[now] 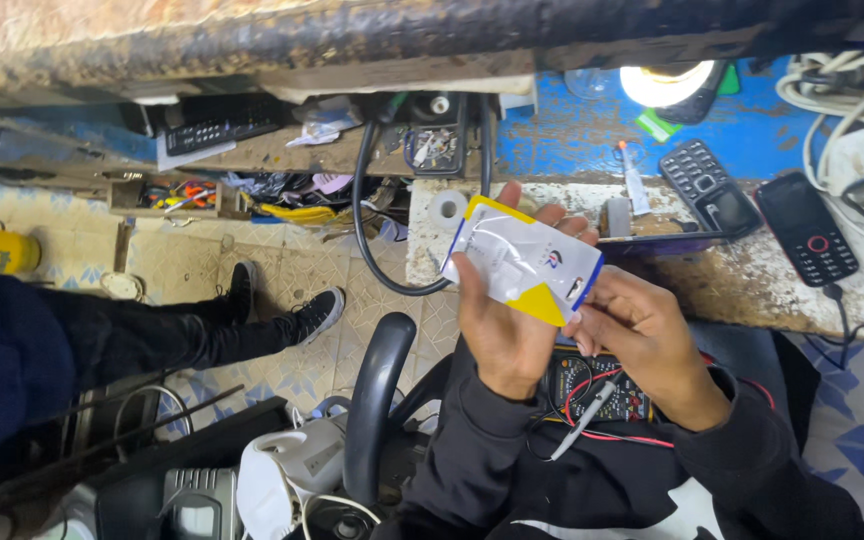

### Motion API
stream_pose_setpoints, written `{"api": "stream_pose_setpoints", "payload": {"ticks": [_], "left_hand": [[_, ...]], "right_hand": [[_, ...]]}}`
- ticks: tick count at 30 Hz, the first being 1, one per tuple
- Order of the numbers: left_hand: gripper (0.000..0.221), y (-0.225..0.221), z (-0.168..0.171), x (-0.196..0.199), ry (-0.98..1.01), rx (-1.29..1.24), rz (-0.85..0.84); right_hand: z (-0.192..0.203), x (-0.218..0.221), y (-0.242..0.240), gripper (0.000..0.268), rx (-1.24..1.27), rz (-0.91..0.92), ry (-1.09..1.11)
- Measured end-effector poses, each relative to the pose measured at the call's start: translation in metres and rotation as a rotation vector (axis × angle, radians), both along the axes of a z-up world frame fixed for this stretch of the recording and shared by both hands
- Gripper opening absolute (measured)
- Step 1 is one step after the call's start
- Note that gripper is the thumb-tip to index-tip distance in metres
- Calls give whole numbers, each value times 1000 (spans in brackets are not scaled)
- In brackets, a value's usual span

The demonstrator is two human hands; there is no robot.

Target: The person uses a multimeter to test contacts on an electronic component, then handles a small battery and a circuit board.

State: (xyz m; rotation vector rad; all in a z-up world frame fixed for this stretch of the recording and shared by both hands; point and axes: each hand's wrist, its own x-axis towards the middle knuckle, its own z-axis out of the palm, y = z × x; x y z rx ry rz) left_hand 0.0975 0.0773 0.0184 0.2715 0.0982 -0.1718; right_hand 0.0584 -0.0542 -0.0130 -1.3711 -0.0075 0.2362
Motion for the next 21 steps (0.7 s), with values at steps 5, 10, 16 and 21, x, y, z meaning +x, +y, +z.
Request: {"api": "stream_pose_setpoints", "payload": {"ticks": [5,10,16,21], "left_hand": [[61,-2,-16,2,-53,-22,75],[65,7,-48,13,124,-166,93],[57,22,-34,16,163,-366,-2],[55,29,-24,15,249,-541,-55]], "right_hand": [[-3,-1,11,20,67,-87,-4],[8,-6,29,28,1,-191,-130],[23,-20,47,23,-62,-268,-143],[29,-21,49,18,-87,-245,-253]]}}
